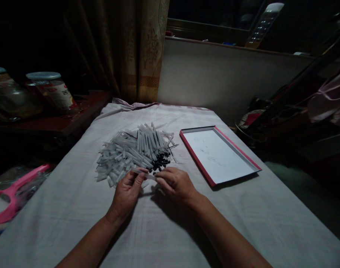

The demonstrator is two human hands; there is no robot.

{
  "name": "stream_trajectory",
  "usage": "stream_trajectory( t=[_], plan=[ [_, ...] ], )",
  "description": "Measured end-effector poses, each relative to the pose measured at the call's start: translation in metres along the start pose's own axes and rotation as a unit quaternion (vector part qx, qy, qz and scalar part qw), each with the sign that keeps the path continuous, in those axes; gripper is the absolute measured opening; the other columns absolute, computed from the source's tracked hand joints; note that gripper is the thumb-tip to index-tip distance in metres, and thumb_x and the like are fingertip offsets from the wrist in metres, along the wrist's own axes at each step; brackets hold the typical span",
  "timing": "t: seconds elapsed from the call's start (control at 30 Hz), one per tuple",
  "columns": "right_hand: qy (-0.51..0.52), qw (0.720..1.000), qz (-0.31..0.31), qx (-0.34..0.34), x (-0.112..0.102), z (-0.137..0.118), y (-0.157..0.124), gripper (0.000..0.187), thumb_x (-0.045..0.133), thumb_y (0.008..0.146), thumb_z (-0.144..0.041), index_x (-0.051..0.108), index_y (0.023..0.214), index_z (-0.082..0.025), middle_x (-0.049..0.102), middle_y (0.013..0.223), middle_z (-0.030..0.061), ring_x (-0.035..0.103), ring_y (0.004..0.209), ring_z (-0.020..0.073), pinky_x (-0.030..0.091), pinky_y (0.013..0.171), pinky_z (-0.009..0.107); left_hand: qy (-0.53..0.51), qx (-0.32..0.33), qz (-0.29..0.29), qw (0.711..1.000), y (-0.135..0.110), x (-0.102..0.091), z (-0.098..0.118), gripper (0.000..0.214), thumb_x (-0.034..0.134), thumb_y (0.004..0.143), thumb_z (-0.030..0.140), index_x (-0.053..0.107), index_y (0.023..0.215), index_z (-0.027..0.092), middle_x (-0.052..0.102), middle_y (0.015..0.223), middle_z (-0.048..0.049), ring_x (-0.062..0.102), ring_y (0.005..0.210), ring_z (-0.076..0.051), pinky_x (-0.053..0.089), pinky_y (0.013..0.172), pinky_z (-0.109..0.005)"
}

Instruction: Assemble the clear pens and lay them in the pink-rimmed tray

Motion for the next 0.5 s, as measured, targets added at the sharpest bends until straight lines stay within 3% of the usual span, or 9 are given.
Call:
stream_trajectory(
  t=[0.07, 0.13, 0.2, 0.37, 0.5],
  plan=[
    [-0.069, 0.993, 0.001, 0.095, -0.011, 0.011, 0.009, 0.022, 0.055, 0.095, -0.030, 0.074, 0.101, -0.022, 0.074, 0.095, 0.0068, 0.068, 0.088, 0.0186, 0.048, 0.077, 0.026, -0.029, -0.029, 0.019, 0.999, 0.002, -0.003, 0.001, 0.039, 0.051, 0.093, 0.056, 0.066, 0.092, 0.020, 0.072, 0.090, -0.0039, 0.067, 0.082, -0.017, 0.055, 0.067, -0.026],
    [-0.163, 0.965, -0.004, 0.207, -0.020, 0.024, 0.015, 0.023, 0.056, 0.094, -0.031, 0.072, 0.104, -0.020, 0.072, 0.100, 0.0095, 0.067, 0.093, 0.0217, 0.047, 0.077, 0.029, -0.039, -0.037, 0.038, 0.998, 0.002, -0.005, 0.001, 0.040, 0.050, 0.093, 0.058, 0.062, 0.091, 0.020, 0.071, 0.085, -0.0033, 0.065, 0.076, -0.016, 0.052, 0.062, -0.025],
    [-0.232, 0.933, -0.036, 0.273, -0.024, 0.035, 0.020, 0.024, 0.056, 0.093, -0.033, 0.071, 0.106, -0.018, 0.071, 0.105, 0.0120, 0.067, 0.096, 0.0245, 0.047, 0.076, 0.030, -0.041, -0.032, 0.043, 0.998, 0.001, -0.006, -0.002, 0.039, 0.047, 0.094, 0.057, 0.058, 0.092, 0.020, 0.067, 0.076, -0.0011, 0.062, 0.068, -0.014, 0.051, 0.060, -0.024],
    [-0.281, 0.912, -0.069, 0.291, -0.019, 0.045, 0.023, 0.025, 0.047, 0.096, -0.026, 0.069, 0.102, -0.017, 0.071, 0.107, 0.0124, 0.068, 0.095, 0.0238, 0.046, 0.074, 0.029, 0.030, -0.016, 0.020, 0.999, -0.003, -0.004, -0.011, 0.034, 0.040, 0.099, 0.050, 0.057, 0.097, 0.020, 0.057, 0.063, 0.0035, 0.057, 0.055, -0.013, 0.048, 0.055, -0.024],
    [-0.268, 0.901, -0.049, 0.338, -0.034, 0.048, 0.018, 0.025, 0.048, 0.093, -0.025, 0.071, 0.098, -0.019, 0.075, 0.100, 0.0122, 0.070, 0.089, 0.0246, 0.046, 0.071, 0.030, 0.148, 0.076, 0.032, 0.986, -0.001, -0.005, -0.009, 0.025, 0.048, 0.096, 0.039, 0.063, 0.101, 0.020, 0.069, 0.084, -0.0032, 0.067, 0.078, -0.018, 0.053, 0.071, -0.027]
  ],
)
Point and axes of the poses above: each hand's wrist, its own y-axis towards the middle knuckle, its own x-axis out of the palm, z = x × y, the point moved 1 cm from there along y, towards the middle knuckle
